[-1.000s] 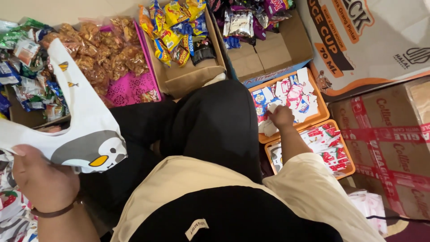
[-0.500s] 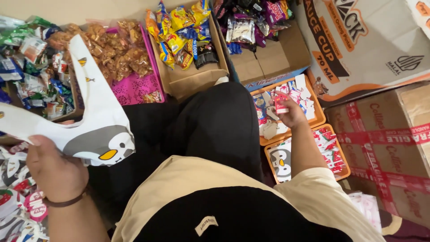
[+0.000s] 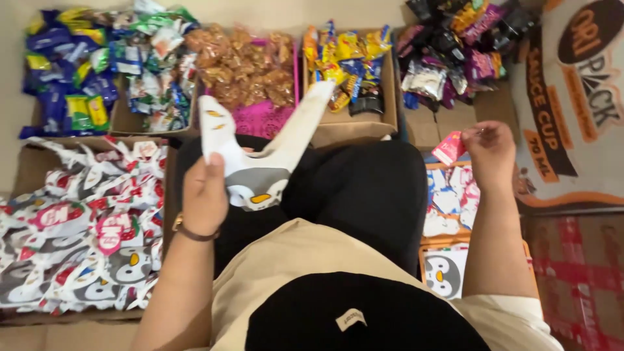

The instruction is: The person places snacks and candy into small decorative bags by hand, then closes the bags by folding them.

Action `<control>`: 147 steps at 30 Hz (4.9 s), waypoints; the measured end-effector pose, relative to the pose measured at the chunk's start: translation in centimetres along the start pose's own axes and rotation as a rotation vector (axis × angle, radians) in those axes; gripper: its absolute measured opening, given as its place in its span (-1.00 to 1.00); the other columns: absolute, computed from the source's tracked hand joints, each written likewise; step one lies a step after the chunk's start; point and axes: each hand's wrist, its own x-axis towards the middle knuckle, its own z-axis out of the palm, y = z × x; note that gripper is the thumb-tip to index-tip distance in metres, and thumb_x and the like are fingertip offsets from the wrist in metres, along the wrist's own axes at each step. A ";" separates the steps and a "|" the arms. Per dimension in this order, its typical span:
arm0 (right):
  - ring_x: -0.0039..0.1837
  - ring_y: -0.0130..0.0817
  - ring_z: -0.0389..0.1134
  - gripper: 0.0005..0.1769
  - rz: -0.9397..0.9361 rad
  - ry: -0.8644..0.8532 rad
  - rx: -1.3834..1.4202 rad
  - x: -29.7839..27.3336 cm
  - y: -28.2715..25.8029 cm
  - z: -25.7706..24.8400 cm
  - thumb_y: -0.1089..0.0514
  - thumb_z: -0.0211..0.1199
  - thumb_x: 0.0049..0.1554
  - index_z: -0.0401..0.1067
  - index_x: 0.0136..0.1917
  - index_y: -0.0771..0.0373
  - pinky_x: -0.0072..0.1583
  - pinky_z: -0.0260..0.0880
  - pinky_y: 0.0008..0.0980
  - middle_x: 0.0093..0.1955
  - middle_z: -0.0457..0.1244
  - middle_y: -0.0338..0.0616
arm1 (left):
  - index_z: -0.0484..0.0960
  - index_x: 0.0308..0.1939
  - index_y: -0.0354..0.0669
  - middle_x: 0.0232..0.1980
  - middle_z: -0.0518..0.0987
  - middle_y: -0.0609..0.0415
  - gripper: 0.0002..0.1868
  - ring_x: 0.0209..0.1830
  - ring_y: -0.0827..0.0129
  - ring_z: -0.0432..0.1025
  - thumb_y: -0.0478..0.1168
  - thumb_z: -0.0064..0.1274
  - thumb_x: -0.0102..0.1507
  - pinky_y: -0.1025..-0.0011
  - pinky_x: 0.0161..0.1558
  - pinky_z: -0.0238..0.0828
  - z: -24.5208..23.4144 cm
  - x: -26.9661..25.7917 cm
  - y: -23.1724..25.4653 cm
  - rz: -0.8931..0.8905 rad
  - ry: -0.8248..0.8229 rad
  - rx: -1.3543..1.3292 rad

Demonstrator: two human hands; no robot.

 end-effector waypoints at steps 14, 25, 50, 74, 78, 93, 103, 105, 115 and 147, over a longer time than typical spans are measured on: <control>0.05 -0.29 0.51 -0.73 0.095 -0.177 0.596 -1.1 -17.7 10.6 0.45 0.20 0.18 0.43 0.17 0.38 0.04 0.53 -0.56 0.10 0.38 0.10 | 0.58 -0.40 -0.19 -0.49 0.50 0.13 -0.42 -0.38 0.40 0.36 0.10 -0.32 0.49 0.33 -0.23 0.45 -0.4 -1.2 0.2 -0.058 -0.089 0.048; -0.07 -0.20 0.50 -0.47 0.047 -0.568 0.359 -1.7 -24.2 16.0 0.57 0.20 0.05 0.45 0.30 0.41 -0.28 0.47 -0.54 0.07 0.41 0.24 | 0.71 -0.14 -0.29 -0.31 0.68 -0.23 -0.49 -0.22 0.11 0.59 0.02 -0.25 0.46 0.17 -0.14 0.53 -1.8 -1.6 -4.7 -0.008 -0.126 0.135; -0.17 -0.30 0.36 -0.71 -0.445 -0.627 -0.032 -4.0 -30.4 19.9 0.47 0.36 -0.06 0.60 -0.06 0.26 0.00 0.47 -0.34 -0.22 0.39 -0.08 | 0.56 -0.47 -0.22 -0.63 0.44 0.04 -0.42 -0.57 0.49 0.34 0.05 -0.31 0.47 0.47 -0.55 0.34 -2.2 -1.6 -1.9 0.164 0.065 -0.072; 0.52 0.14 0.08 -0.02 -0.631 -0.843 0.267 -9.1 -23.8 23.1 -0.24 0.47 -0.05 0.24 0.44 0.33 0.48 0.04 0.10 0.48 0.09 0.22 | 0.62 -0.24 -0.21 -0.36 0.57 0.08 -0.44 -0.30 0.36 0.45 0.19 -0.24 0.44 0.33 -0.15 0.49 -0.9 -2.4 -1.5 -0.420 0.227 -0.286; 0.49 -0.07 0.00 -0.14 -0.031 -0.739 0.420 -7.7 -16.5 25.2 -0.33 0.00 0.28 -0.01 0.57 0.32 0.46 0.04 0.03 0.52 -0.01 0.11 | 0.63 -0.01 -0.28 -0.14 0.60 -0.01 -0.54 -0.09 0.26 0.43 0.04 -0.22 0.47 0.28 0.11 0.42 -2.0 -1.7 -2.8 -0.492 0.403 -0.297; 0.27 0.05 0.42 -0.56 0.037 -1.521 -0.765 -12.6 -8.5 29.9 -0.10 0.28 0.11 0.55 0.18 0.12 0.22 0.47 -0.04 0.14 0.42 0.06 | 0.55 0.14 -0.27 0.05 0.63 -0.11 -0.51 0.07 0.26 0.54 0.10 -0.13 0.45 0.23 0.25 0.48 -10.3 -3.4 -7.1 -0.365 0.779 -0.438; -0.11 -0.36 0.47 -0.52 0.452 -1.002 0.507 -6.2 -15.9 26.5 0.45 0.24 0.06 0.43 0.28 0.42 -0.05 0.57 -0.42 -0.12 0.38 -0.14 | 0.57 0.15 -0.30 -0.06 0.61 -0.10 -0.42 0.04 0.27 0.48 0.17 -0.22 0.45 0.13 0.26 0.37 -7.2 -1.9 -1.1 -0.388 0.587 -0.140; -0.11 -0.31 0.43 -0.71 0.499 -0.915 0.723 -5.5 -16.8 26.1 0.39 0.22 0.09 0.42 0.12 0.43 -0.04 0.56 -0.36 -0.09 0.32 0.01 | 0.61 0.17 -0.25 -0.06 0.64 -0.13 -0.38 0.09 0.25 0.48 0.20 -0.30 0.47 0.08 0.26 0.34 -7.1 -2.2 -0.8 -0.378 0.450 0.073; 0.11 -0.31 0.30 -0.85 -0.365 -0.604 0.008 -5.1 -20.1 24.2 0.11 0.56 0.13 0.63 -0.06 0.12 0.23 0.24 -0.41 -0.01 0.30 -0.25 | 0.65 0.06 -0.25 -0.16 0.63 -0.21 -0.34 -0.02 0.07 0.55 0.22 -0.38 0.48 0.10 0.11 0.42 -6.7 -1.9 0.1 -0.280 0.405 0.241; -0.05 -0.25 0.44 -0.73 -0.855 -0.489 -0.177 -10.4 -24.4 24.7 0.27 0.28 0.22 0.59 0.16 0.03 0.22 0.11 -0.21 -0.05 0.45 -0.26 | 0.67 -0.07 -0.22 -0.30 0.63 -0.01 -0.42 -0.18 0.37 0.48 0.15 -0.33 0.47 0.23 -0.07 0.51 0.4 -3.5 0.2 -0.265 0.200 -0.007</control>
